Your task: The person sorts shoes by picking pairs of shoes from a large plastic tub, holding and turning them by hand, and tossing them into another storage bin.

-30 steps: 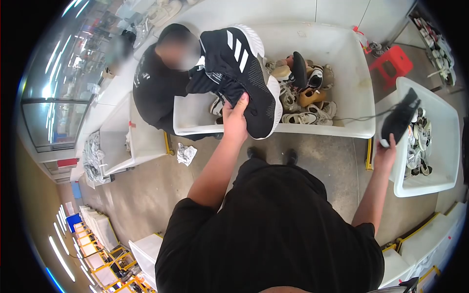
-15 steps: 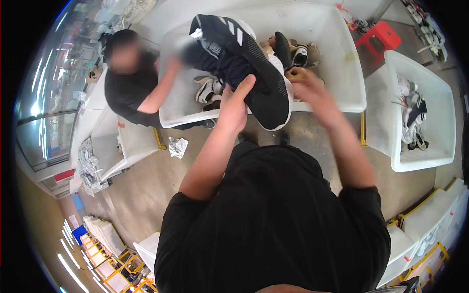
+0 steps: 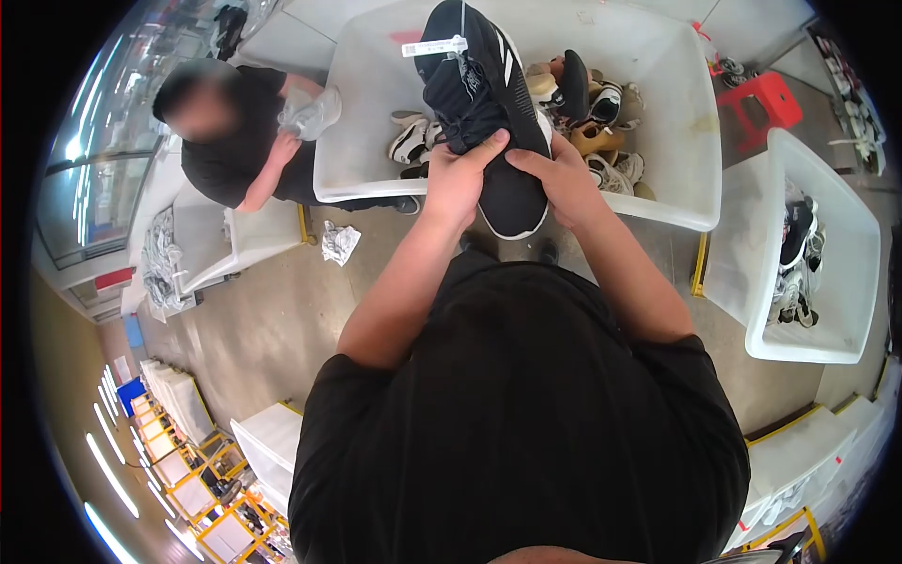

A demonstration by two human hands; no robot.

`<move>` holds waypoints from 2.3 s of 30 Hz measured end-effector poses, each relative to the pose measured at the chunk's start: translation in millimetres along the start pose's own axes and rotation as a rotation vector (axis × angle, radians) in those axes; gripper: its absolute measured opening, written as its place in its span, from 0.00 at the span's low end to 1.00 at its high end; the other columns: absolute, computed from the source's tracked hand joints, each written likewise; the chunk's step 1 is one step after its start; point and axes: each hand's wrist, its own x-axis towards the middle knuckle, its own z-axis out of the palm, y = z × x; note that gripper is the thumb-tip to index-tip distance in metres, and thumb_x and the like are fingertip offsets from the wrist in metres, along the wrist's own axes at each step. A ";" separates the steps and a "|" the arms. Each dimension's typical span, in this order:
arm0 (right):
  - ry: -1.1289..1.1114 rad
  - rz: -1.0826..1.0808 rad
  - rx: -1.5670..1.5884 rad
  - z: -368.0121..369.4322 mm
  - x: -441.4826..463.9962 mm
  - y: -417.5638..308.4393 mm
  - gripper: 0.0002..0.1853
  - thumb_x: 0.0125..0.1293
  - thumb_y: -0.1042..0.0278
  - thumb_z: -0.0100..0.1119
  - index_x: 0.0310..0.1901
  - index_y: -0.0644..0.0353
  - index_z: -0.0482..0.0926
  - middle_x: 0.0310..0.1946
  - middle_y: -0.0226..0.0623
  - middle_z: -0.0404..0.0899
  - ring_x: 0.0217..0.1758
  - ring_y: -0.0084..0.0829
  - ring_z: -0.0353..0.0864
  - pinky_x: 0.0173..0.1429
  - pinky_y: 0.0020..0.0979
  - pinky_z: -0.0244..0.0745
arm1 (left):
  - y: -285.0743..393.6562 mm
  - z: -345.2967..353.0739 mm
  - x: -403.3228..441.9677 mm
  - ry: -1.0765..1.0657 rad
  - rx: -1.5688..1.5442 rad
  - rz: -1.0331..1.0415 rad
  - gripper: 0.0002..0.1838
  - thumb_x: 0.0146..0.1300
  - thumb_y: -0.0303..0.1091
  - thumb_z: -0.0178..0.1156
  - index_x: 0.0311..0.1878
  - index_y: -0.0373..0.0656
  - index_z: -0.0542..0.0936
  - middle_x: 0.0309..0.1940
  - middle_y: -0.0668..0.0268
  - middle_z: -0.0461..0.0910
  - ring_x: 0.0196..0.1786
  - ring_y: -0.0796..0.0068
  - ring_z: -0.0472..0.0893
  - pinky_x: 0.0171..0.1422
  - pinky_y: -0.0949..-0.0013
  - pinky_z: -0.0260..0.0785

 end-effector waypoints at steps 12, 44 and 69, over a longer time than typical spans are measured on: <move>0.025 0.019 -0.151 -25.8 0.2 3.8 0.43 0.64 0.65 0.77 0.76 0.66 0.64 0.62 0.48 0.81 0.60 0.36 0.85 0.64 0.36 0.82 | -7.2 6.3 3.4 0.002 0.208 0.055 0.20 0.73 0.33 0.69 0.61 0.32 0.80 0.52 0.61 0.87 0.52 0.75 0.84 0.60 0.68 0.76; -0.678 -0.026 -1.041 -68.5 54.2 -128.3 0.57 0.38 0.71 0.79 0.78 0.63 0.69 0.70 0.43 0.78 0.71 0.31 0.76 0.78 0.30 0.65 | 50.7 -104.2 83.7 -0.663 -0.285 -0.761 0.52 0.77 0.76 0.32 0.79 0.33 0.67 0.74 0.53 0.75 0.73 0.57 0.78 0.79 0.53 0.68; -0.430 -0.788 -1.613 88.9 100.4 -51.9 0.14 0.65 0.67 0.65 0.52 0.59 0.87 0.44 0.36 0.86 0.51 0.38 0.86 0.57 0.39 0.82 | -32.0 -160.2 28.5 -0.516 -0.971 -0.204 0.45 0.62 0.66 0.62 0.79 0.52 0.70 0.76 0.54 0.71 0.71 0.48 0.76 0.53 0.54 0.78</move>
